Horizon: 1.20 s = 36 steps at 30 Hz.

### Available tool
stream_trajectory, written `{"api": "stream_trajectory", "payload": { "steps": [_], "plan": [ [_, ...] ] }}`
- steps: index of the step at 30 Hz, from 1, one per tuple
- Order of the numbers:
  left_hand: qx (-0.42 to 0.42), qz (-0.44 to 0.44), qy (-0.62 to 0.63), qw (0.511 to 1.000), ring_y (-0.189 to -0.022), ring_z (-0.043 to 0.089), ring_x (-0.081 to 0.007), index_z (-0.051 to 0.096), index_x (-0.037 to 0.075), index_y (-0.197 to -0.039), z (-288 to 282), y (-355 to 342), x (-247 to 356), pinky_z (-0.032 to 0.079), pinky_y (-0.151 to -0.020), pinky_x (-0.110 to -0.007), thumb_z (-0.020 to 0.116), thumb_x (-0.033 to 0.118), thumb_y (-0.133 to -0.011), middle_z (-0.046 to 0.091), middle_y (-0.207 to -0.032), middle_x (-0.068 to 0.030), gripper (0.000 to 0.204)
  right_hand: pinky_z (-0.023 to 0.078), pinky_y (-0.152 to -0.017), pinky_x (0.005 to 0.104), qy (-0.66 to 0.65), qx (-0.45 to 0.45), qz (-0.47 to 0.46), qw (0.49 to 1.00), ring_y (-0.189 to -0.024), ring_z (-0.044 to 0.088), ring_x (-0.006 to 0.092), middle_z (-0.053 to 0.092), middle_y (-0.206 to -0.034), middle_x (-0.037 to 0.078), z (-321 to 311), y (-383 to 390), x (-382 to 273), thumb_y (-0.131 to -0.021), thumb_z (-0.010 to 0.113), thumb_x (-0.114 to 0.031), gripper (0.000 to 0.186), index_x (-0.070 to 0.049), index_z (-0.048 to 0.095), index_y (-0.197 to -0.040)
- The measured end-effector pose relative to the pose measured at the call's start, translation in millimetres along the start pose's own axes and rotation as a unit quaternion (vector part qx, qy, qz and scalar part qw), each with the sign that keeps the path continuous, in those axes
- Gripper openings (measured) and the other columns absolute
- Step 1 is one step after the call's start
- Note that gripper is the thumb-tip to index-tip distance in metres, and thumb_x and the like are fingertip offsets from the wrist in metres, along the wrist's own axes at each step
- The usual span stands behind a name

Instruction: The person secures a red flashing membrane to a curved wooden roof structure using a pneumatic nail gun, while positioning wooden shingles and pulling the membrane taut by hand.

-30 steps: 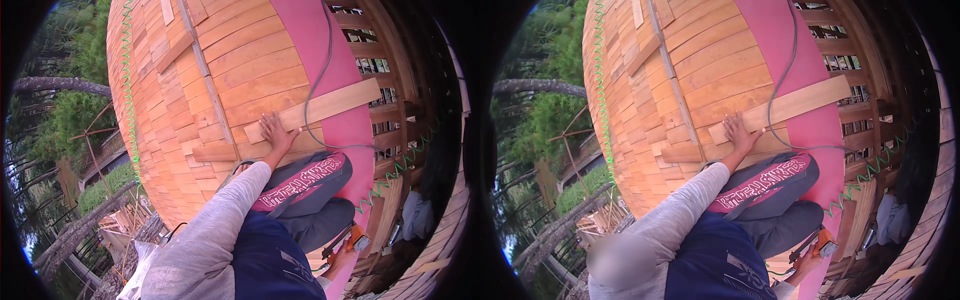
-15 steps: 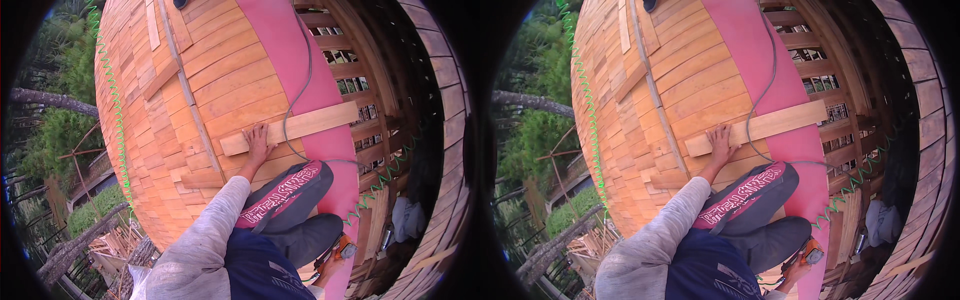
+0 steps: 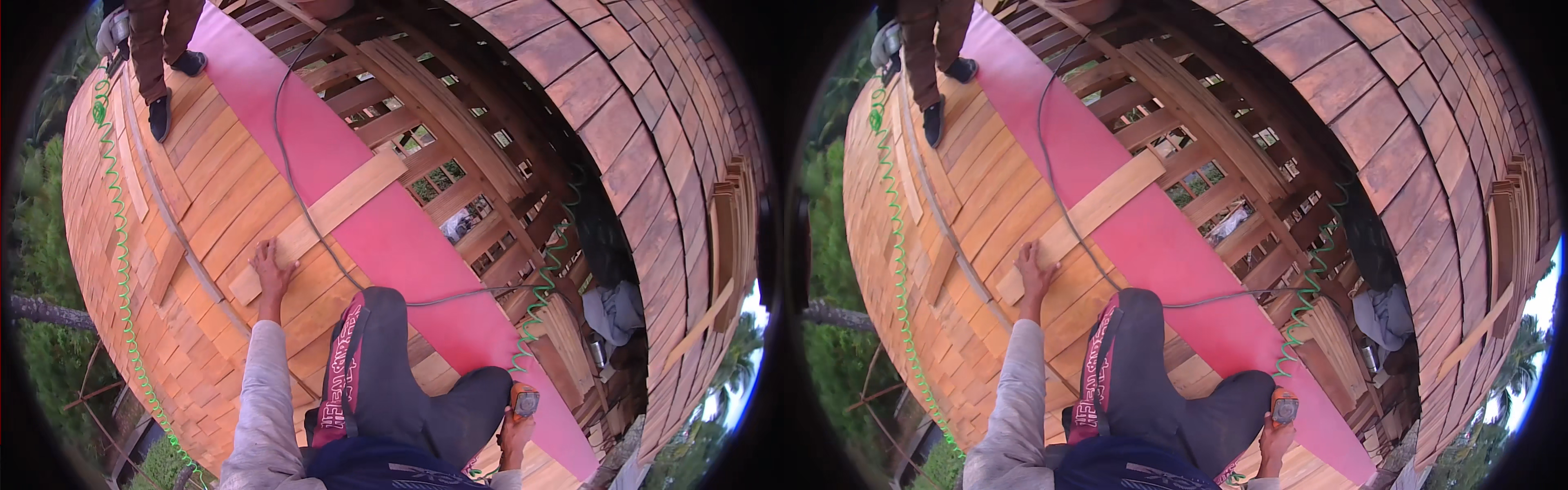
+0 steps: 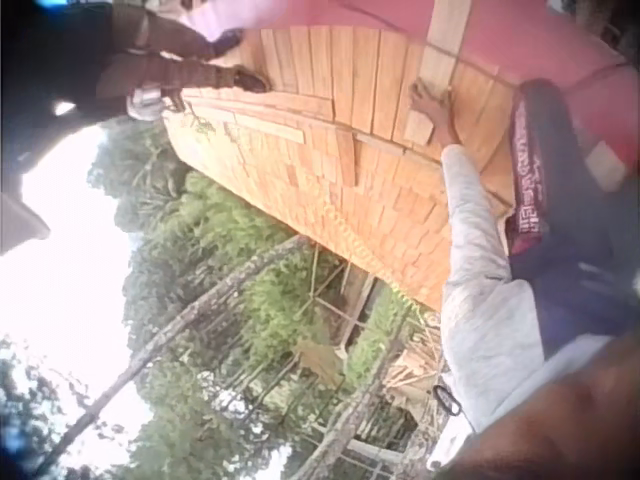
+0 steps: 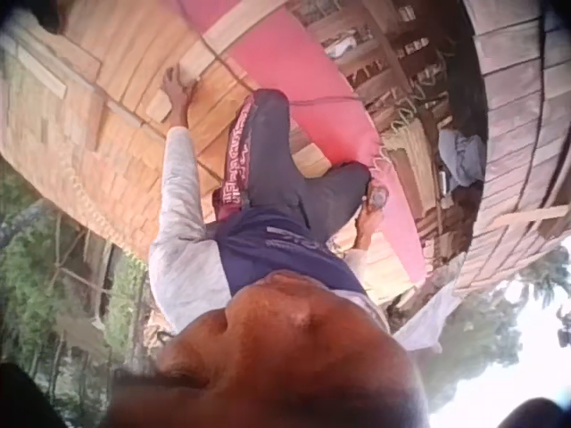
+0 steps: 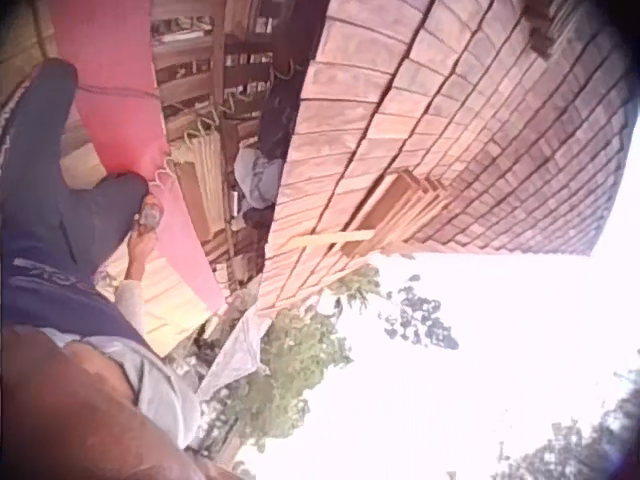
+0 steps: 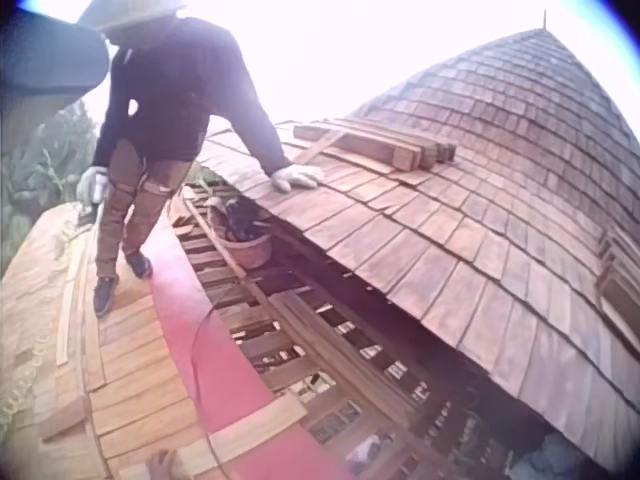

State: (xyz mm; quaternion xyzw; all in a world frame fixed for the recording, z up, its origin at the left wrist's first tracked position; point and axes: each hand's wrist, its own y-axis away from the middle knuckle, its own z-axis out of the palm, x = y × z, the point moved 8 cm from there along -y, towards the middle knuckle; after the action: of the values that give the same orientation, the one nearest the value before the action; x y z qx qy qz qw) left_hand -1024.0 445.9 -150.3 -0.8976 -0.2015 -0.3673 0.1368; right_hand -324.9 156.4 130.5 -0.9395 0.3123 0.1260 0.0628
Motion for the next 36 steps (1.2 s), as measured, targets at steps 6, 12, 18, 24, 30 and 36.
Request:
{"api": "stream_trajectory", "payload": {
  "steps": [6, 12, 18, 24, 30, 36],
  "plan": [
    [0.021, 0.003, 0.008, 1.0, -0.145, 0.039, -0.0391, 0.053, 0.011, -0.151, -1, -16, 3, 0.017, -0.121, -0.071, 0.094, 0.033, -0.07, 0.046, -0.149, -0.0139, 0.094, 0.054, -0.088, 0.0513, 0.013, -0.005, -0.032, 0.999, -0.099, 0.069, 0.0481, 0.071, -0.11, 0.03, 10, 3, -32, -0.083, 0.085, -0.018, 0.048, 0.012, 0.065, -0.115],
    [0.052, 0.062, 0.017, 0.997, -0.147, 0.037, -0.0398, 0.054, 0.021, -0.153, 21, -66, 85, 0.014, -0.122, -0.073, 0.088, 0.04, -0.079, 0.048, -0.151, -0.0147, 0.084, 0.054, -0.079, 0.051, 0.001, -0.007, 0.0, 1.0, -0.083, 0.07, 0.04, 0.072, -0.093, 0.025, -2, -5, -45, -0.09, 0.08, -0.019, 0.043, 0.013, 0.063, -0.114],
    [0.063, 0.042, -0.007, 0.997, -0.146, 0.037, -0.04, 0.065, 0.027, -0.144, 28, -65, 86, 0.011, -0.124, -0.07, 0.086, 0.033, -0.082, 0.045, -0.15, -0.0175, 0.066, 0.055, -0.081, 0.0509, 0.024, -0.041, -0.015, 0.999, -0.089, 0.071, 0.0436, 0.072, -0.099, 0.027, -7, -10, -111, -0.086, 0.081, -0.015, 0.042, 0.01, 0.064, -0.114],
    [0.05, 0.083, -0.005, 0.995, -0.146, 0.036, -0.0403, 0.069, 0.029, -0.14, 36, -77, 104, 0.01, -0.125, -0.067, 0.084, 0.029, -0.084, 0.044, -0.151, -0.0189, 0.059, 0.056, -0.084, 0.0465, 0.017, -0.012, -0.103, 0.994, -0.092, 0.073, 0.039, 0.074, -0.101, 0.022, 20, -16, -62, -0.083, 0.082, -0.014, 0.04, 0.004, 0.068, -0.117],
    [0.045, 0.11, 0.003, 0.993, -0.146, 0.037, -0.0402, 0.067, 0.029, -0.143, 30, -82, 111, 0.012, -0.124, -0.065, 0.083, 0.027, -0.085, 0.045, -0.152, -0.0209, 0.06, 0.054, -0.092, 0.0448, 0.001, -0.043, -0.065, 0.997, -0.104, 0.07, 0.039, 0.071, -0.113, 0.023, 17, 3, -86, -0.082, 0.081, -0.007, 0.048, 0.002, 0.063, -0.126],
    [0.065, 0.136, 0.01, 0.989, -0.145, 0.036, -0.04, 0.067, 0.028, -0.143, 32, -81, 118, 0.012, -0.124, -0.061, 0.083, 0.027, -0.085, 0.046, -0.152, -0.0221, 0.06, 0.052, -0.098, 0.0428, -0.026, -0.038, -0.036, 0.998, -0.109, 0.068, 0.036, 0.069, -0.121, 0.021, 23, -7, -58, -0.08, 0.081, -0.003, 0.053, 0.005, 0.06, -0.129]
  ]
}}
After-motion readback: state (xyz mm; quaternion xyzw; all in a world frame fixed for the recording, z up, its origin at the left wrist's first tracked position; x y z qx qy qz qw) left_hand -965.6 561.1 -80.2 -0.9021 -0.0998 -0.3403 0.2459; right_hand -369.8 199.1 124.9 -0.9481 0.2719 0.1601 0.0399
